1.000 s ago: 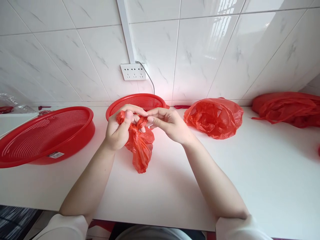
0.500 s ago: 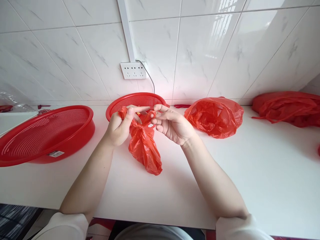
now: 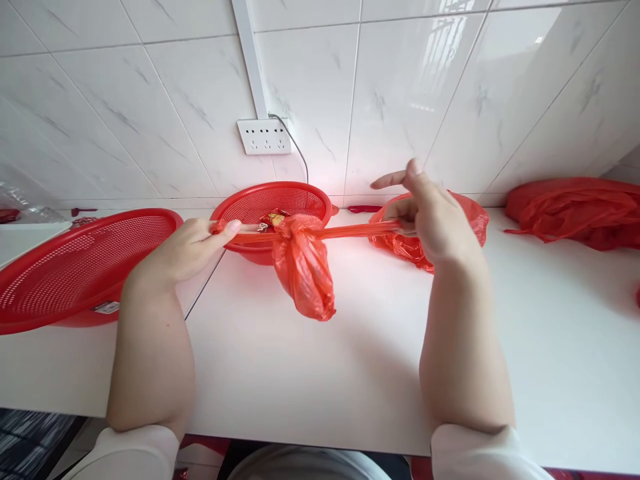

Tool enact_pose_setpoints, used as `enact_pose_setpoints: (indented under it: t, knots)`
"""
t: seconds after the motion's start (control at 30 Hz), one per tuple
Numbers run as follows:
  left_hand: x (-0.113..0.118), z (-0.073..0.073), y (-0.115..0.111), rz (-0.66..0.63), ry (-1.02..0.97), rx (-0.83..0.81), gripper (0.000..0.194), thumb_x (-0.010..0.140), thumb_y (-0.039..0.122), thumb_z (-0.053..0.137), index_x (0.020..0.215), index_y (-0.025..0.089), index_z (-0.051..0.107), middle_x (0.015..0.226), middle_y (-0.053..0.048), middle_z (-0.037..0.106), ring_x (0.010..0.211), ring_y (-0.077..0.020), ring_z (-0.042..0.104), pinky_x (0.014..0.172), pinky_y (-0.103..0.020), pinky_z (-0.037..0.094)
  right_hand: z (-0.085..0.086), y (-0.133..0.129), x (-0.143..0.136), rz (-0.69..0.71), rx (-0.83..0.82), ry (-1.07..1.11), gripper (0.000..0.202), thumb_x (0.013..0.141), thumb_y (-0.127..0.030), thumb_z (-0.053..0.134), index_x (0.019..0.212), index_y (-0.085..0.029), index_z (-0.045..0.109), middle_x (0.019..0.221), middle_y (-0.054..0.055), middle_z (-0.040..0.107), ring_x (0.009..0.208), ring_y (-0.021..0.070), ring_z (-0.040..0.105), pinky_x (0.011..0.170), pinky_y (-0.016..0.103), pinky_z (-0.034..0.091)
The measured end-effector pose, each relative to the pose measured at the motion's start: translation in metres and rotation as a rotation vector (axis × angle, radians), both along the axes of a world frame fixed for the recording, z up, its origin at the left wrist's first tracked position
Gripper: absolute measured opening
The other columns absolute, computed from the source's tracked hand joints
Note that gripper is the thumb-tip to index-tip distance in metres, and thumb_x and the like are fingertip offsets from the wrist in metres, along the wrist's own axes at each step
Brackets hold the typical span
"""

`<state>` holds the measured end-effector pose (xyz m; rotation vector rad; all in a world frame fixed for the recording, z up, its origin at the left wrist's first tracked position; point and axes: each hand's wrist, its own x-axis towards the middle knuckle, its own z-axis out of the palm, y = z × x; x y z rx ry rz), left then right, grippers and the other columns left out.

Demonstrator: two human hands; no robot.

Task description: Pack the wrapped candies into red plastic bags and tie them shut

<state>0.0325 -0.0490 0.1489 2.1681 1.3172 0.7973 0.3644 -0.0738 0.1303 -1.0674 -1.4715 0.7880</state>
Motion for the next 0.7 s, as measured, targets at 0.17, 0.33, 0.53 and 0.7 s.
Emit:
enact_pose_setpoints:
  t: [0.17,0.33,0.53,0.7]
  knots:
    - [-0.002,0.005,0.001,0.009,0.258,-0.246,0.052,0.089,0.050,0.048,0.053,0.020,0.027,0.052,0.003,0.023,0.043,-0.0084,0.020,0.041,-0.026,0.016,0.011,-0.011,-0.010,-0.374,-0.072,-0.124,0.041,0.091,-0.061,0.045,0.088,-0.027,0.067,0.049,-0.003,0.036,0.044,0.0120,0.032,0.045,0.030,0.024]
    - [0.016,0.002,0.002,-0.007,0.336,-0.322,0.047,0.084,0.044,0.052,0.058,0.020,0.021,0.057,0.002,0.023,0.048,-0.0095,0.022,0.045,-0.028,0.018,0.014,-0.014,-0.012,-0.349,-0.111,-0.368,0.035,0.088,-0.060,0.050,0.081,-0.029,0.064,0.061,0.001,0.052,0.051,0.0154,0.042,0.048,0.031,0.032]
    - [0.022,-0.010,0.010,-0.033,0.443,-0.275,0.047,0.081,0.049,0.052,0.054,0.020,0.027,0.055,0.002,0.029,0.046,-0.0109,0.028,0.046,-0.029,0.018,-0.010,-0.003,-0.029,-0.059,-0.123,-0.873,0.052,0.082,-0.067,0.051,0.112,-0.027,0.066,0.123,0.007,0.062,0.112,0.0319,0.057,0.088,0.044,0.047]
    - [0.017,-0.006,0.009,-0.115,0.468,-0.262,0.037,0.077,0.059,0.054,0.078,0.025,0.070,0.073,-0.001,0.064,0.070,-0.0187,0.060,0.059,-0.026,0.041,-0.036,0.013,-0.075,0.277,-0.273,-1.148,0.051,0.073,-0.049,0.066,0.118,-0.026,0.058,0.104,0.007,0.067,0.105,0.0307,0.060,0.098,0.050,0.039]
